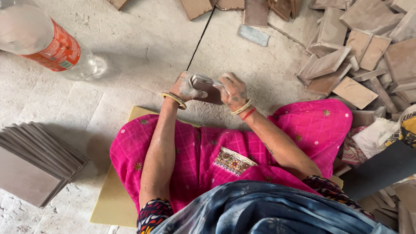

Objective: The person sits on the floor and sands the edges and faces of small rectangular wooden blocks using a sanding block. They handle the blocks one at a time, turning them over to sand multiple sides, and place finished pieces into a nearby stack.

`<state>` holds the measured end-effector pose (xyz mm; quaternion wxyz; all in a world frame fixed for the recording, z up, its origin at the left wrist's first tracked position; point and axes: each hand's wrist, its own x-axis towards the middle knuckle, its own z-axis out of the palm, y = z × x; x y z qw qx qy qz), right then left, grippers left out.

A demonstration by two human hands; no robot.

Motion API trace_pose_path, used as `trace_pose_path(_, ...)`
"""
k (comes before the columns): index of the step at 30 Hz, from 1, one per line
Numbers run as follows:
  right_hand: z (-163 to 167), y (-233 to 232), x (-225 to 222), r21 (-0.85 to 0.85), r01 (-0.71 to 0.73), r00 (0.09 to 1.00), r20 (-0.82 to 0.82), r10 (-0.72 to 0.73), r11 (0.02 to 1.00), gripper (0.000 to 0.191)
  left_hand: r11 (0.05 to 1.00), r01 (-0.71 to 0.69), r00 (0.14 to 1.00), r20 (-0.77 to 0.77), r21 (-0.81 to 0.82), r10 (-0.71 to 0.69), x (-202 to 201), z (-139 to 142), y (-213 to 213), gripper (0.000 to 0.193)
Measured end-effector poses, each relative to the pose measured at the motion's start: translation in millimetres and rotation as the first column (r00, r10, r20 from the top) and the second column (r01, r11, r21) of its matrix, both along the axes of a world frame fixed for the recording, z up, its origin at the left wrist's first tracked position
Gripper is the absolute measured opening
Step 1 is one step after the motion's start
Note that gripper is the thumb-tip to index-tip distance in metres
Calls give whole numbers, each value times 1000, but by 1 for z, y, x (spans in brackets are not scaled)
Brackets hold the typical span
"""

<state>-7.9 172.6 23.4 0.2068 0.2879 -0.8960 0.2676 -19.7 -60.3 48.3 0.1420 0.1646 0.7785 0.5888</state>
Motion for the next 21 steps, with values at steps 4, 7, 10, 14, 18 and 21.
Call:
trace_pose_path(4, -22, 48, 6, -7, 39, 996, 85, -39, 999, 29, 993, -73, 985, 147, -94, 87, -5, -6, -1, 37)
trace_pose_path(7, -22, 60, 13, -49, 40, 997, 67, -37, 998, 31, 994, -55, 993, 99, -94, 65, -6, -7, -2, 41)
trace_pose_path(10, -18, 47, 15, 8, 94, 993, 67, -94, 996, 29, 984, -69, 984, 151, -166, 94, -6, -7, -1, 43)
trace_pose_path(14, -6, 2, 8, -43, 97, 995, 45, -95, 994, 26, 994, 13, 999, 39, -107, -9, -6, -5, 1, 49)
trace_pose_path(18, 2, -20, -2, -25, -15, 997, -75, 13, 1000, 19, 997, 16, 998, -51, -82, -21, -6, -5, -2, 48)
trace_pose_path(21, -2, 4, -2, -50, -45, 999, -10, 45, 998, 9, 999, 18, 999, 33, 42, -19, -7, -7, -4, 46)
